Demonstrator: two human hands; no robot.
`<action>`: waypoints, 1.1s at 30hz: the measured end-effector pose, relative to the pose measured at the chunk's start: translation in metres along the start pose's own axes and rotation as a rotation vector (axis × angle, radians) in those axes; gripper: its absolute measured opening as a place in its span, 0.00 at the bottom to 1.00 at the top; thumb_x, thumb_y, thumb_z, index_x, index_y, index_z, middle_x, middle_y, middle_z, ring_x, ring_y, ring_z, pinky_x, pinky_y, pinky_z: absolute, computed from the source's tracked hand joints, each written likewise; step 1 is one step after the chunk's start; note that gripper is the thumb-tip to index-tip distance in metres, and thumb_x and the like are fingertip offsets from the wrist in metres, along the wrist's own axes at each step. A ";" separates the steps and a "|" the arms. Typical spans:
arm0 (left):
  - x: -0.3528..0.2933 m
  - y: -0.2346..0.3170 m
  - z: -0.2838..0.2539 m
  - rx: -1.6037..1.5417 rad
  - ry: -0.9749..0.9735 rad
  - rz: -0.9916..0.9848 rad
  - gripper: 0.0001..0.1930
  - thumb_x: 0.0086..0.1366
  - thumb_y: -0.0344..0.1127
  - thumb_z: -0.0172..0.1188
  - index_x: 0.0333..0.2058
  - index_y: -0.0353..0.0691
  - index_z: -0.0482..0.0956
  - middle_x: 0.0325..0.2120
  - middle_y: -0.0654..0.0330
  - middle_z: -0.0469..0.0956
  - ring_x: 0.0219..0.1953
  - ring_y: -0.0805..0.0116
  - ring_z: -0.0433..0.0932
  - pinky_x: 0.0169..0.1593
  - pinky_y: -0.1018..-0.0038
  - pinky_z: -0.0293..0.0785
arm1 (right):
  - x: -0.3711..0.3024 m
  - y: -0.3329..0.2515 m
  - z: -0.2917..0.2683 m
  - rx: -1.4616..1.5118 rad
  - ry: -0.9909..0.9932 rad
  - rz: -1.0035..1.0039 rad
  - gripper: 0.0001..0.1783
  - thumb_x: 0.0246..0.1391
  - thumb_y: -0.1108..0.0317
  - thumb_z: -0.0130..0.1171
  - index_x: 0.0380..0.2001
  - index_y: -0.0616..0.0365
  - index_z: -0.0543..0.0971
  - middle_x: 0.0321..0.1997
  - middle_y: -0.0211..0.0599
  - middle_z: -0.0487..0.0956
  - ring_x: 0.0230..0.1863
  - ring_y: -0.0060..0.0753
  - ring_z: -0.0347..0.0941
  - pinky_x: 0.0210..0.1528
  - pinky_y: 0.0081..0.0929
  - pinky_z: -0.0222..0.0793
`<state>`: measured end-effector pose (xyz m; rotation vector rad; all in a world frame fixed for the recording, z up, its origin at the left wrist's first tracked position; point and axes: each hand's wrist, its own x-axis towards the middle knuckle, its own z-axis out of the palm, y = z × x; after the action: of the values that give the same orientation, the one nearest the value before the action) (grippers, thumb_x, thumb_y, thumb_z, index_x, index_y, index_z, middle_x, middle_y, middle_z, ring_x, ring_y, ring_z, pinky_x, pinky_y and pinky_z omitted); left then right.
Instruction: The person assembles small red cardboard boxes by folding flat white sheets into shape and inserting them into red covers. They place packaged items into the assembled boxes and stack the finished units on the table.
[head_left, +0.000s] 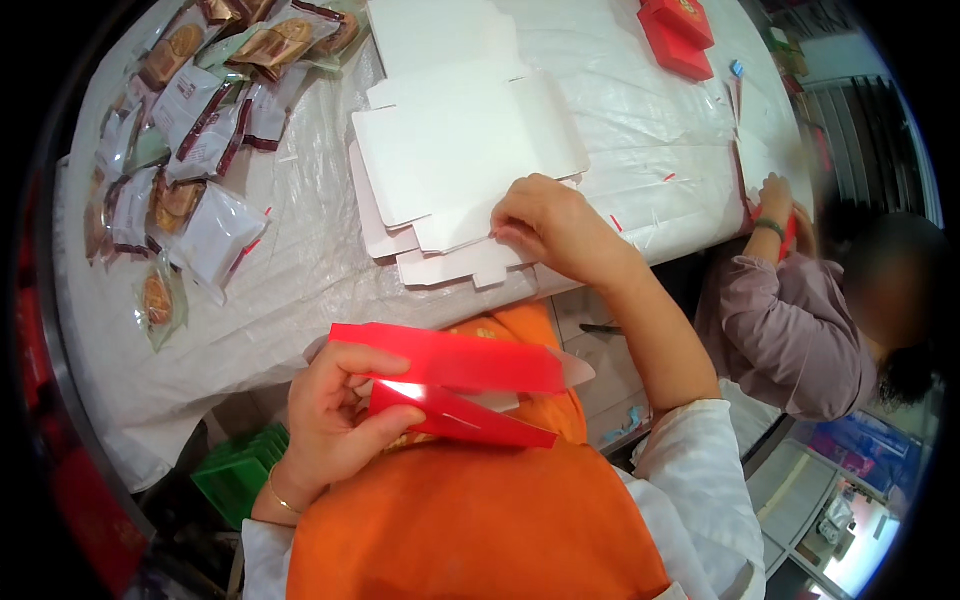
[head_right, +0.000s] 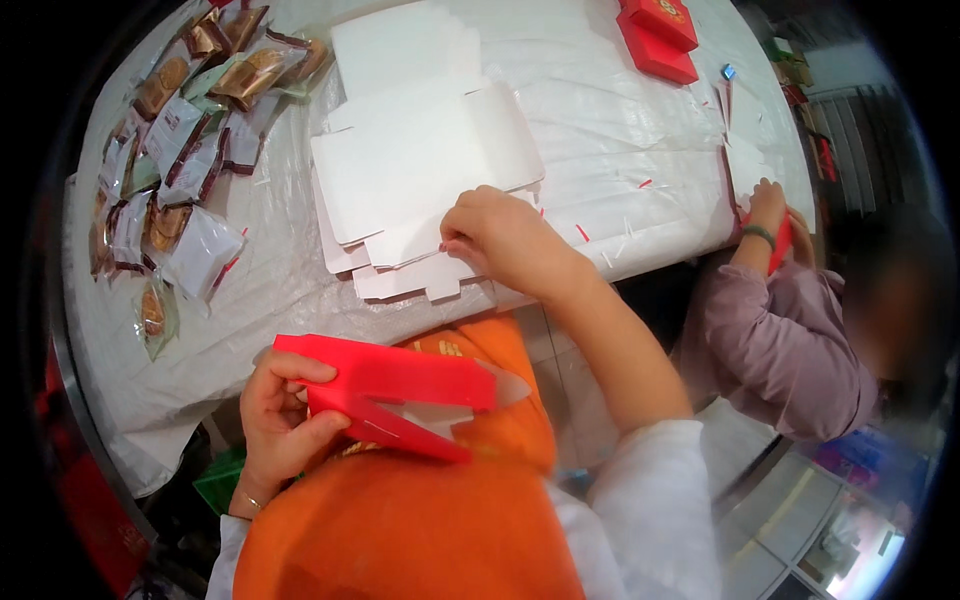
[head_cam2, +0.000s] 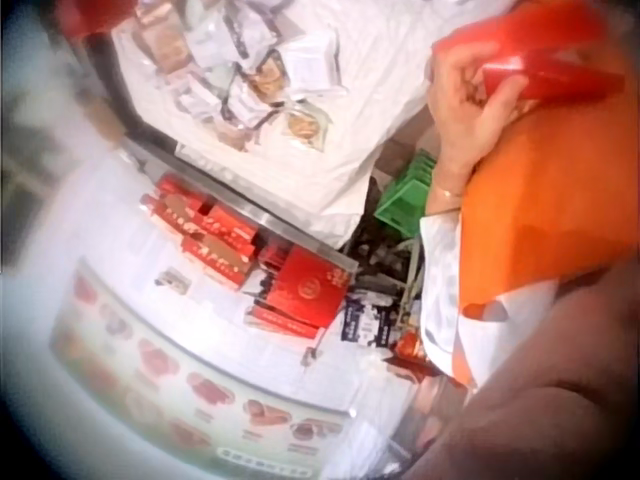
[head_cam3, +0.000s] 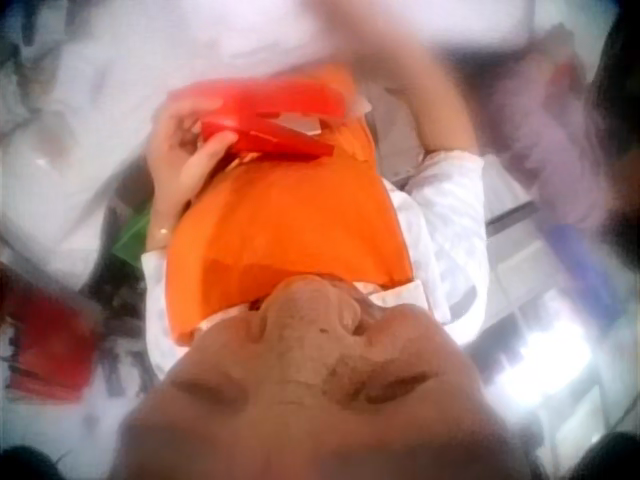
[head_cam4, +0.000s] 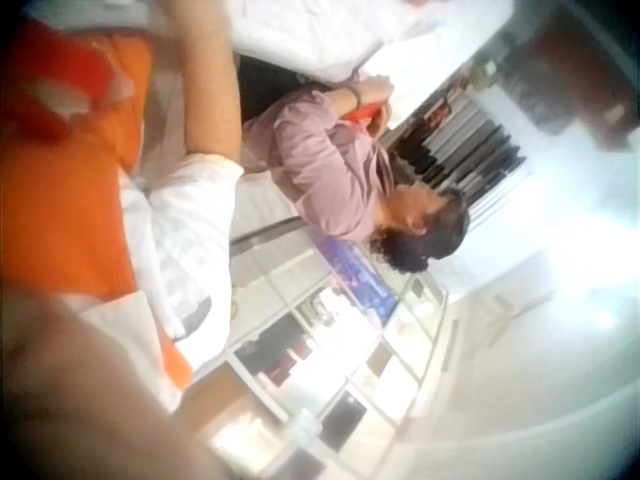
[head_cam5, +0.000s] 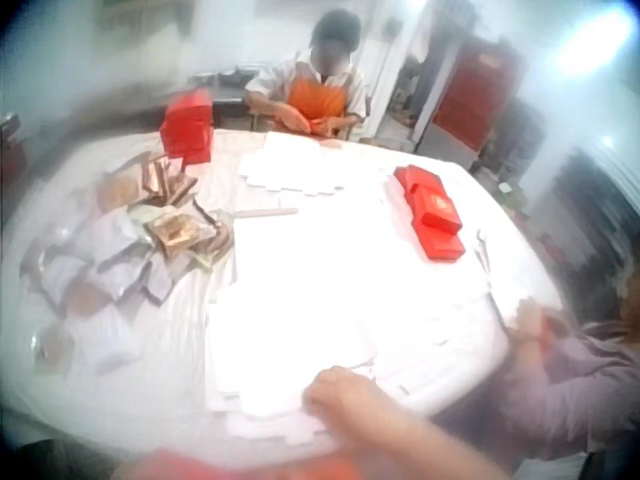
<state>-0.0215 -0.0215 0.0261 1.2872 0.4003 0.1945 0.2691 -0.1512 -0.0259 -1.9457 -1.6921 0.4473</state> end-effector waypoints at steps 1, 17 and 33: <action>0.001 0.000 0.000 -0.006 -0.005 -0.006 0.21 0.55 0.19 0.69 0.46 0.33 0.72 0.43 0.56 0.77 0.44 0.72 0.80 0.46 0.77 0.77 | 0.003 0.002 -0.001 0.024 -0.033 0.025 0.07 0.48 0.72 0.64 0.29 0.59 0.76 0.30 0.39 0.76 0.36 0.42 0.73 0.38 0.34 0.70; 0.001 -0.012 0.008 -0.130 0.008 0.038 0.19 0.59 0.19 0.66 0.47 0.33 0.70 0.44 0.55 0.78 0.46 0.73 0.78 0.49 0.76 0.75 | 0.008 -0.058 -0.025 0.214 0.053 0.216 0.16 0.57 0.63 0.61 0.44 0.61 0.78 0.41 0.46 0.79 0.39 0.47 0.77 0.43 0.36 0.74; -0.007 -0.020 0.023 -0.088 0.192 0.142 0.23 0.61 0.19 0.59 0.55 0.34 0.69 0.47 0.57 0.76 0.50 0.71 0.76 0.56 0.74 0.72 | -0.001 -0.105 -0.023 0.531 -0.299 0.231 0.16 0.59 0.71 0.54 0.49 0.62 0.76 0.40 0.43 0.80 0.33 0.30 0.76 0.38 0.26 0.72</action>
<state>-0.0204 -0.0504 0.0133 1.2146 0.4586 0.4533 0.1966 -0.1471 0.0537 -1.7310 -1.3266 1.1924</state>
